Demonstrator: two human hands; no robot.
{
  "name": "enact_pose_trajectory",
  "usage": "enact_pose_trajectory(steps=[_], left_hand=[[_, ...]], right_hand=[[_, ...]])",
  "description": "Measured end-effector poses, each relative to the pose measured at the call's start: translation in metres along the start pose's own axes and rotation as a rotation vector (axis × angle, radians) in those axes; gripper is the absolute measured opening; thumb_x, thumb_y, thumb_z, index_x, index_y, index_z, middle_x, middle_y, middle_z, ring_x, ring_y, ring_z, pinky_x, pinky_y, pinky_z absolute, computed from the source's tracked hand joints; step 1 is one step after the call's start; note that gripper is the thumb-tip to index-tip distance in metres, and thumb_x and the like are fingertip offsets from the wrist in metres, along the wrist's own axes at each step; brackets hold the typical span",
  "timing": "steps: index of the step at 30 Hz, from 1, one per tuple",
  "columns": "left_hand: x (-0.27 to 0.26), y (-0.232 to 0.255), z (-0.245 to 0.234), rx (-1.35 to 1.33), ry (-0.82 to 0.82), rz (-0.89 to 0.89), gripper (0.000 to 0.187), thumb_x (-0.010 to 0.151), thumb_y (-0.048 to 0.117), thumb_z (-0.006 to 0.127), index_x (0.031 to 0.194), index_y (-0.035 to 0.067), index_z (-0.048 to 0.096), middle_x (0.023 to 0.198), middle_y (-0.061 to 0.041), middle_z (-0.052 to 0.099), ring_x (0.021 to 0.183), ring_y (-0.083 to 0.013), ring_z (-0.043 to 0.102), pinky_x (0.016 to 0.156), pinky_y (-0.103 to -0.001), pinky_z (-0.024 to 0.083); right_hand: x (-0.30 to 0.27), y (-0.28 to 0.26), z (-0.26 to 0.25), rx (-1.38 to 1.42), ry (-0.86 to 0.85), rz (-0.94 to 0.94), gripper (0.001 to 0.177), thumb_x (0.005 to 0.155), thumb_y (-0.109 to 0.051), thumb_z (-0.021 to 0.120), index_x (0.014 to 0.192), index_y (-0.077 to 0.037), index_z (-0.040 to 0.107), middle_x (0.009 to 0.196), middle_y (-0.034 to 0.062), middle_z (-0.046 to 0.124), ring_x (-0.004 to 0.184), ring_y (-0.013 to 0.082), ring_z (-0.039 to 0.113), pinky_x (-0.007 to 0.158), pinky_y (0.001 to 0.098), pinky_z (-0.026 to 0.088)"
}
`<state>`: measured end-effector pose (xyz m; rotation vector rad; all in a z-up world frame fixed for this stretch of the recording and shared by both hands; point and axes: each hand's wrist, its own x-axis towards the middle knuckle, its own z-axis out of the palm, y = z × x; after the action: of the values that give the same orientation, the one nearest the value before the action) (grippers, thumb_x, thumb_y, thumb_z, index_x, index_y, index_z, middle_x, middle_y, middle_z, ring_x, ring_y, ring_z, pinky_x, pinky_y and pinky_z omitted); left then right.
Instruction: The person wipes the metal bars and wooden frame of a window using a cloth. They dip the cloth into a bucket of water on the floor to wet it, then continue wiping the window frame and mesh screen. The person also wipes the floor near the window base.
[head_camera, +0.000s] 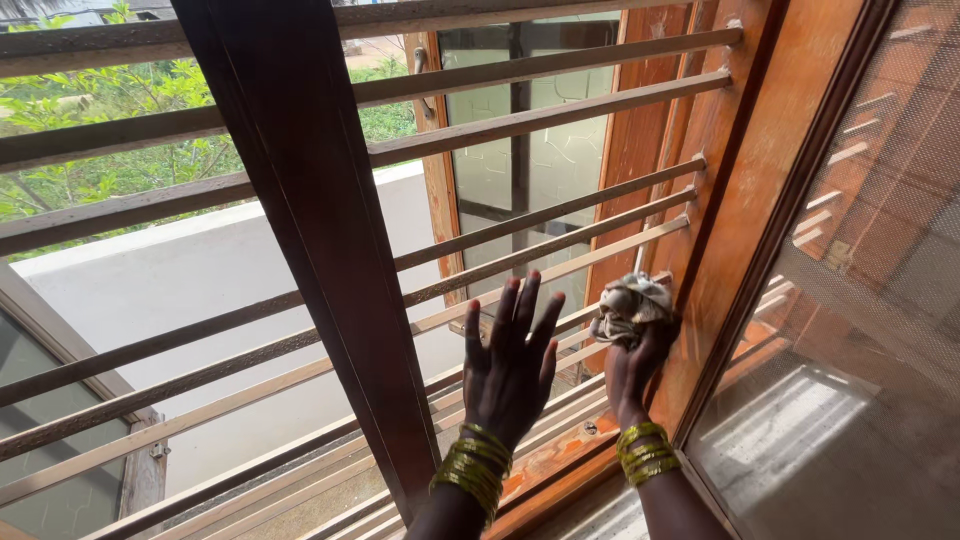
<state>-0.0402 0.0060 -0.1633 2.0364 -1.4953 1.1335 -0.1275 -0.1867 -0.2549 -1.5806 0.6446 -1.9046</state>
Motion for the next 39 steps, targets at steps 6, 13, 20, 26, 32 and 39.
enact_pose_trajectory(steps=[6, 13, 20, 26, 32, 39], left_hand=[[-0.036, 0.003, 0.013, -0.377, -0.137, -0.196, 0.064, 0.104, 0.055, 0.036, 0.154, 0.016, 0.041, 0.158, -0.017, 0.041, 0.149, -0.0315, 0.034, 0.122, -0.052, 0.016], [-0.018, 0.014, -0.027, -0.424, -0.050, -0.311, 0.054, 0.102, 0.047, 0.047, 0.145, 0.015, 0.051, 0.151, -0.019, 0.051, 0.145, -0.0336, 0.044, 0.123, -0.054, 0.020], [0.000, 0.007, -0.014, -0.317, -0.471, -0.292, 0.072, 0.092, 0.050, 0.055, 0.149, 0.008, 0.046, 0.150, -0.025, 0.047, 0.141, -0.0392, 0.041, 0.114, -0.057, 0.020], [-0.002, -0.013, -0.023, -0.520, -0.445, -0.392, 0.056, 0.096, 0.050, 0.057, 0.138, 0.013, 0.058, 0.139, -0.012, 0.063, 0.129, -0.0266, 0.056, 0.111, -0.046, 0.035], [0.010, -0.007, -0.014, -0.400, -0.555, -0.343, 0.063, 0.088, 0.049, 0.066, 0.139, 0.013, 0.056, 0.129, -0.012, 0.067, 0.112, -0.0279, 0.066, 0.094, -0.045, 0.048], [0.049, 0.023, 0.047, -0.302, -0.681, -0.151, 0.037, 0.095, 0.038, 0.066, 0.116, 0.007, 0.061, 0.090, -0.011, 0.071, 0.074, -0.0246, 0.070, 0.078, -0.042, 0.056]], right_hand=[[-0.055, 0.005, 0.003, -0.037, -0.098, 0.054, 0.047, 0.097, -0.014, 0.063, 0.141, -0.007, 0.047, 0.129, 0.0131, 0.060, 0.111, 0.0220, 0.062, 0.091, 0.0372, 0.060], [-0.141, -0.010, 0.019, -0.086, -0.478, -0.143, 0.040, 0.101, -0.028, 0.058, 0.135, -0.008, 0.050, 0.123, 0.0123, 0.062, 0.114, 0.0195, 0.064, 0.095, 0.0360, 0.057], [-0.170, -0.045, 0.027, 0.046, -0.748, 0.071, 0.050, 0.107, -0.042, 0.049, 0.139, -0.005, 0.041, 0.127, 0.0136, 0.060, 0.118, 0.0189, 0.064, 0.104, 0.0365, 0.053], [-0.106, -0.019, 0.008, -0.664, -0.537, -0.636, 0.080, 0.078, -0.069, 0.061, 0.131, -0.012, 0.041, 0.114, 0.0175, 0.055, 0.107, 0.0334, 0.060, 0.100, 0.0448, 0.045], [-0.021, 0.044, -0.027, -0.606, -0.245, -0.022, 0.080, 0.074, -0.035, 0.083, 0.138, -0.007, 0.045, 0.127, 0.0163, 0.059, 0.115, 0.0322, 0.064, 0.101, 0.0456, 0.054], [-0.007, 0.054, -0.032, -0.750, -0.084, -0.337, 0.079, 0.076, -0.028, 0.082, 0.140, 0.002, 0.047, 0.136, 0.0312, 0.055, 0.123, 0.0468, 0.056, 0.103, 0.0510, 0.049]])
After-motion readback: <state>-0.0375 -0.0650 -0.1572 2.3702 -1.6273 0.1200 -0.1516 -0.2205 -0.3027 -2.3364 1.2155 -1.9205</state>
